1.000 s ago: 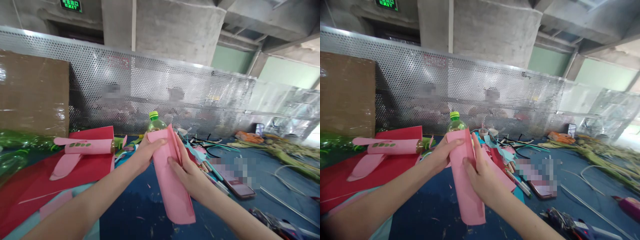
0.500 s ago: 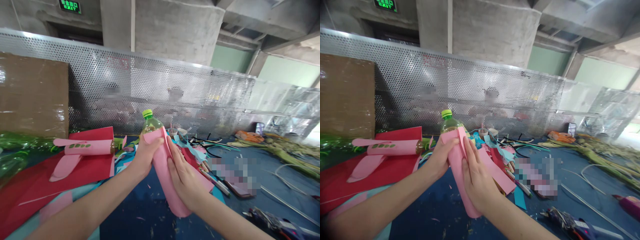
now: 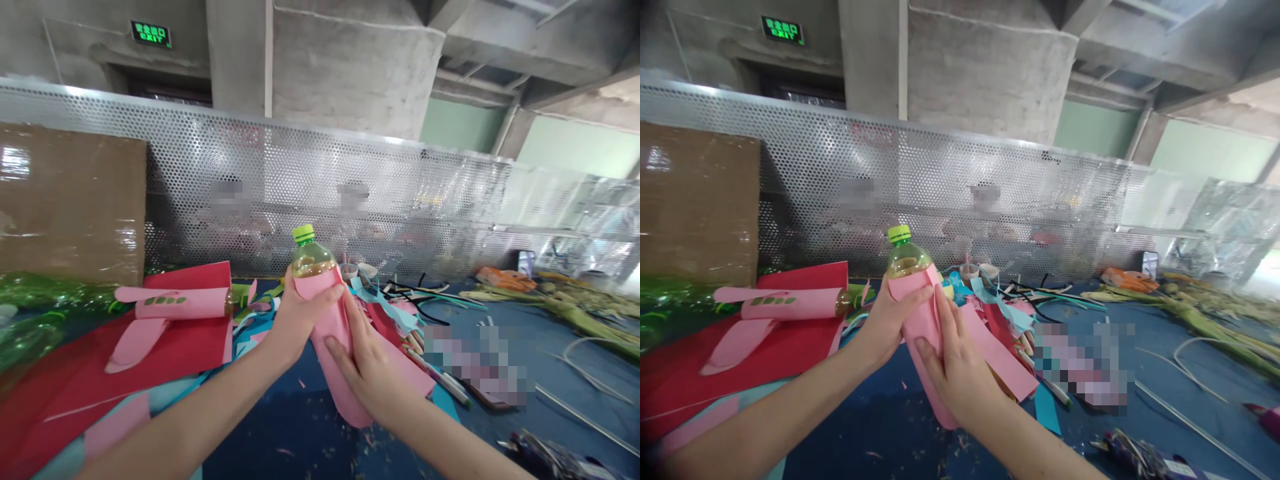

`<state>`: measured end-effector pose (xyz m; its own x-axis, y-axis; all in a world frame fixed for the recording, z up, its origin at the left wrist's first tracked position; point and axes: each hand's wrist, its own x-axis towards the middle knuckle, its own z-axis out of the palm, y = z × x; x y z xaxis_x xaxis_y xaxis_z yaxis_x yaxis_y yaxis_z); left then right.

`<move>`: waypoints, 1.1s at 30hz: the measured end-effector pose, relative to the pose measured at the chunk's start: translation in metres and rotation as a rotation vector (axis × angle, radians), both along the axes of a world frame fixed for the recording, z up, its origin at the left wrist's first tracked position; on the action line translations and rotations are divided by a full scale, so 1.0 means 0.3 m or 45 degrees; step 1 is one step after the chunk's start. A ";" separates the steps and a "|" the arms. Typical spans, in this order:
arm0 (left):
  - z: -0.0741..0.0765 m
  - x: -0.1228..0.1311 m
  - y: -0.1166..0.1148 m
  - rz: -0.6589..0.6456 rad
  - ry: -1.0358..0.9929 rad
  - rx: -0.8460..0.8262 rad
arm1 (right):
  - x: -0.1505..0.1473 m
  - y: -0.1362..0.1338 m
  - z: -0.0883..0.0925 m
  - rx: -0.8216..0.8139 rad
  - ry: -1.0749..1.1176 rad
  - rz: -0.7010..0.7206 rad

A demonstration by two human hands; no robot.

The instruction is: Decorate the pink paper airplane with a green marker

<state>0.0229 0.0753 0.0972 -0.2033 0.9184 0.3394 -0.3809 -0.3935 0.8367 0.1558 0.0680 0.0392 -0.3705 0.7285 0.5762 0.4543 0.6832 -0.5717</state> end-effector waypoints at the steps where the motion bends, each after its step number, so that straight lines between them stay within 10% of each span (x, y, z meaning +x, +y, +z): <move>1: 0.004 0.001 -0.004 0.010 0.022 0.007 | 0.001 0.002 -0.001 -0.036 0.024 0.020; 17: -0.001 -0.028 0.013 -0.350 0.097 -0.184 | -0.005 -0.002 -0.071 -0.341 0.205 0.047; 33: 0.040 -0.104 0.011 -0.667 0.161 -0.473 | 0.079 -0.012 0.193 0.175 0.274 0.046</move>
<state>-0.0082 0.0787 0.1092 0.3233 0.9459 -0.0276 -0.3336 0.1413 0.9321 0.1796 0.0644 0.0971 -0.2530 0.6264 0.7373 0.3060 0.7748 -0.5532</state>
